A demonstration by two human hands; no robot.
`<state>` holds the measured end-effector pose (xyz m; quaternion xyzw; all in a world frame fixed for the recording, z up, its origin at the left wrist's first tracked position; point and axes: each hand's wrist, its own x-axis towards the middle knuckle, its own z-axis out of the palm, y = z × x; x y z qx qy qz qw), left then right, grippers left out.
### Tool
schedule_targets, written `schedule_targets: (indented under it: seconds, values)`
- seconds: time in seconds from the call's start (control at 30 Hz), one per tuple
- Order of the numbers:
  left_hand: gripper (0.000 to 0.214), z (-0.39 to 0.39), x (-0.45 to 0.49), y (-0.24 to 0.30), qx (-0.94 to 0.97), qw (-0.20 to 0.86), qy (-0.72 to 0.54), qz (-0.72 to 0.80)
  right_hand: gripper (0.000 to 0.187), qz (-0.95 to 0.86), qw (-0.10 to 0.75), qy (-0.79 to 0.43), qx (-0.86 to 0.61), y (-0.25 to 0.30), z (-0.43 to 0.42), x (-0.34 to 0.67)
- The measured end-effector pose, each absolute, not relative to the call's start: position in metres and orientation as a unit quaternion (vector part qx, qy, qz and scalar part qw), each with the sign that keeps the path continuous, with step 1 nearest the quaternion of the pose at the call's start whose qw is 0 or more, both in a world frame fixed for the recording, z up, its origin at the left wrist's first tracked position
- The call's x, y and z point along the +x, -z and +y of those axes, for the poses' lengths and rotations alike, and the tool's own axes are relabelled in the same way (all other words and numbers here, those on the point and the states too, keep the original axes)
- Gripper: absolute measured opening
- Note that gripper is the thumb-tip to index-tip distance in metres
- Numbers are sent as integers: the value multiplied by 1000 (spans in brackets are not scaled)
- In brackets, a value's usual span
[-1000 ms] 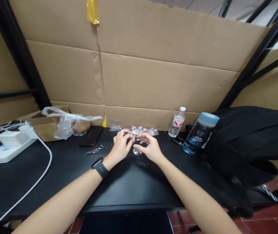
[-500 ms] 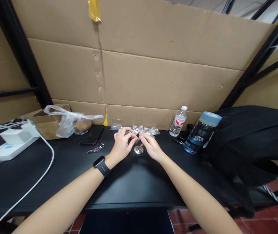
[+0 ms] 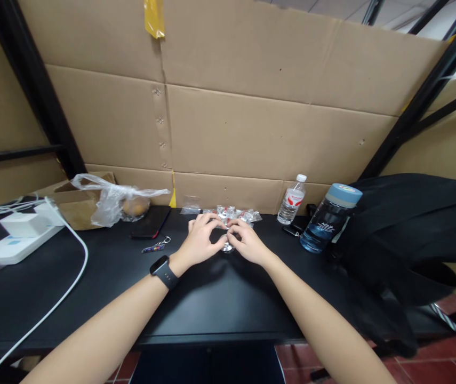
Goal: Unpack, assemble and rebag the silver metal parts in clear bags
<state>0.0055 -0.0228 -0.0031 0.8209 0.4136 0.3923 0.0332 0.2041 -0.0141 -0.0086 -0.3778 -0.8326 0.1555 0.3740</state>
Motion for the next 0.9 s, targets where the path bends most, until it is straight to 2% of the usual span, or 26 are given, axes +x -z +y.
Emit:
schedule_targets:
  seconds: [0.23,0.27,0.4,0.53,0.63,0.77,0.9]
  values:
    - [15,-10,1,15,853,68,-317,409,16,-821,369,-189,-392,12,-11,207]
    - [15,-8,-1,16,851,70,-315,414,14,-821,360,-188,-402,15,-9,208]
    - [18,-2,-8,17,842,69,-308,438,27,-846,280,-158,-425,28,-4,211]
    - [19,2,-10,19,830,60,-308,461,7,-853,245,-133,-441,32,0,213]
    - [18,2,-11,18,818,65,-313,478,8,-845,244,-161,-448,29,1,216]
    - [17,2,-12,16,801,99,-330,489,6,-798,319,-255,-443,25,2,216]
    - [18,6,-8,19,768,217,-365,480,27,-691,447,-396,-407,23,1,209]
